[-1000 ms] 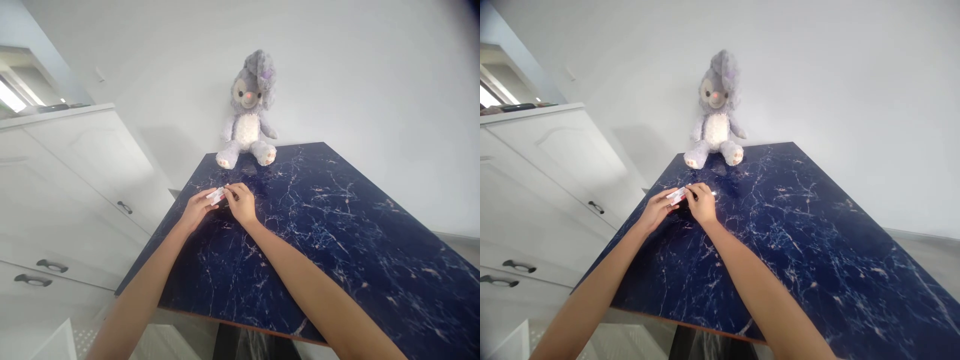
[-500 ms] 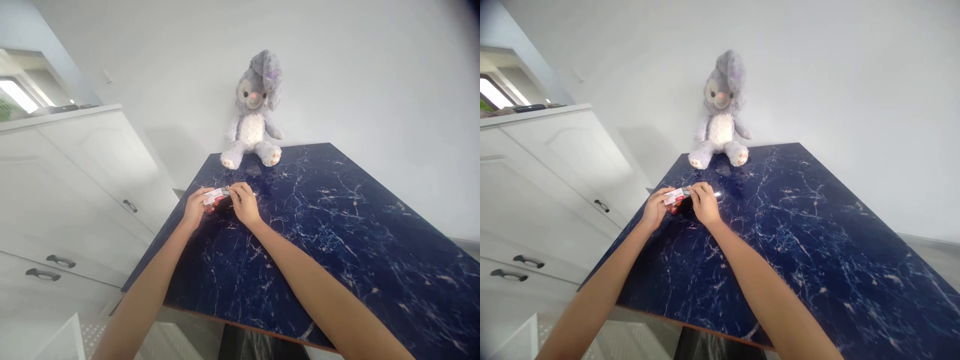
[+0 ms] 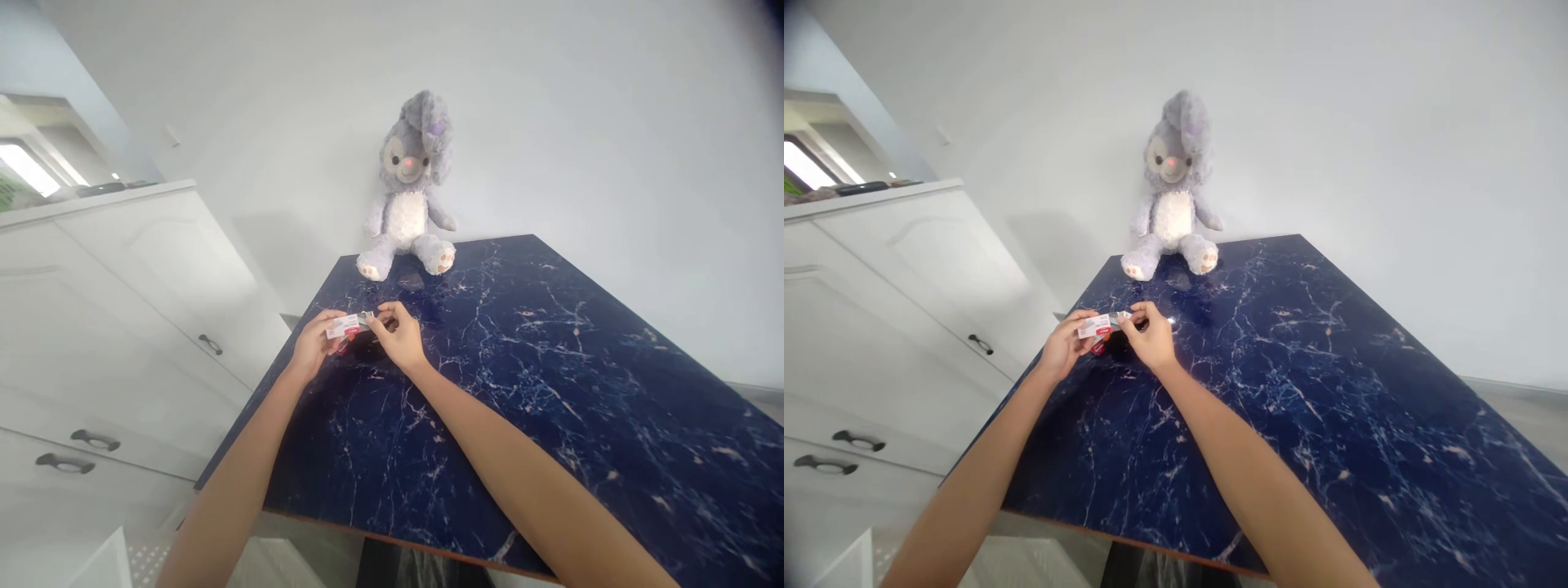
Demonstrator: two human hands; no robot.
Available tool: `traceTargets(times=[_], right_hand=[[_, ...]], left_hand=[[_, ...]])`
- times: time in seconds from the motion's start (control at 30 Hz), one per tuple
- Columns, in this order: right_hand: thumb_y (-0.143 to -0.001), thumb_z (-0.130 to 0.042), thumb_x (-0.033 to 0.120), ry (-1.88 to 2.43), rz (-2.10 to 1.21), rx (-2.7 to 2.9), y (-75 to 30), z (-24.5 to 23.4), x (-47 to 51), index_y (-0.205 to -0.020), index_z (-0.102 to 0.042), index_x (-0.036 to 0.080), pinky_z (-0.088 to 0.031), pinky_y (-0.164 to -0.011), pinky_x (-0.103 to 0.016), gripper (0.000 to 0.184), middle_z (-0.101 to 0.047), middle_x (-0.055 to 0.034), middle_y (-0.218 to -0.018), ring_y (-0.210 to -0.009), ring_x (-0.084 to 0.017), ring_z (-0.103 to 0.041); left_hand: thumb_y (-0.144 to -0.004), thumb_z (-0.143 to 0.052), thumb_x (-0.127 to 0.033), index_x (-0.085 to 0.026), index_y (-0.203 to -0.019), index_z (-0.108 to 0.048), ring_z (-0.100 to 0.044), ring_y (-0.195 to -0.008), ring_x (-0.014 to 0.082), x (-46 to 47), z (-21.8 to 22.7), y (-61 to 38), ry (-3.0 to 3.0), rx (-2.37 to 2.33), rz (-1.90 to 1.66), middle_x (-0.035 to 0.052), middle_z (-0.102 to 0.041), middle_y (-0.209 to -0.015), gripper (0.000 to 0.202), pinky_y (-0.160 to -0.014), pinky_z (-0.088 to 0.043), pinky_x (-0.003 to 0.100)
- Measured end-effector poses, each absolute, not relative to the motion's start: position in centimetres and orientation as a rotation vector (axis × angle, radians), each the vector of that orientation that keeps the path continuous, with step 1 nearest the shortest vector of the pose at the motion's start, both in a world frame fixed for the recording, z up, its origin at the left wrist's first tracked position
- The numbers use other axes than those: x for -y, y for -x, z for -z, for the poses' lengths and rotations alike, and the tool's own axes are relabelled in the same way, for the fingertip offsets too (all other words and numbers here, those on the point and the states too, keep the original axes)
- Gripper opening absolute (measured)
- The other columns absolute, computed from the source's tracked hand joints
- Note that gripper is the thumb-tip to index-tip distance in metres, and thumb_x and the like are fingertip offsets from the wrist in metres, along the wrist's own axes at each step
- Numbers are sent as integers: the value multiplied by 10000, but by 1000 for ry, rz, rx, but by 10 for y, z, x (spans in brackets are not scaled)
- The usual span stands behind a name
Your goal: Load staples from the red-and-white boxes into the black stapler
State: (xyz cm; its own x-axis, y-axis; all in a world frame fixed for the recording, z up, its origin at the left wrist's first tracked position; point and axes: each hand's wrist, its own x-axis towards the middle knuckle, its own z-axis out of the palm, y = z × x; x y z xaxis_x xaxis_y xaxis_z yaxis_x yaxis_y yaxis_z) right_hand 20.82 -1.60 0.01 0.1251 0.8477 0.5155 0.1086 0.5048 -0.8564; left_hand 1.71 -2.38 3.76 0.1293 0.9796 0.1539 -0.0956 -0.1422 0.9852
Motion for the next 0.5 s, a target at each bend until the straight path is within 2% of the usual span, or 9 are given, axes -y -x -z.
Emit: traceTargets(times=[0.1, 0.2, 0.3, 0.5], right_hand=[[-893, -623, 452, 941, -622, 1343, -209, -1, 17, -936, -614, 216, -512, -684, -292, 240, -716, -15, -815, -695, -166, -650], [-917, -593, 441, 957, -568, 1372, -208, -1, 17, -870, -612, 219, -511, -692, -297, 227, -715, -19, -815, -700, -169, -652], [-914, -594, 449, 964, -552, 1401, -207, 0, 17, -862, -615, 219, -516, -702, -304, 237, -711, -23, -813, -709, -173, -652], [-862, -646, 427, 931, -552, 1385, -208, 1, 17, -870, -624, 220, -523, -678, -300, 208, -711, -17, -814, -691, -167, -642]], left_hand=[[-819, -604, -310, -153, -983, -658, -437, -428, 90, 22, -35, -20, -1319, -977, -1334, -5, -598, -588, 233, -419, -275, 211], [-815, -600, -302, -150, -957, -657, -436, -428, 93, 22, -33, -20, -1327, -990, -1313, -14, -568, -557, 216, -418, -263, 212], [-822, -599, -309, -155, -959, -648, -440, -425, 99, 23, -34, -20, -1313, -981, -1264, -15, -561, -544, 212, -421, -275, 216], [-825, -639, -329, -165, -998, -635, -511, -481, 111, 27, -34, -26, -1322, -928, -1219, 8, -619, -649, 239, -450, -336, 226]])
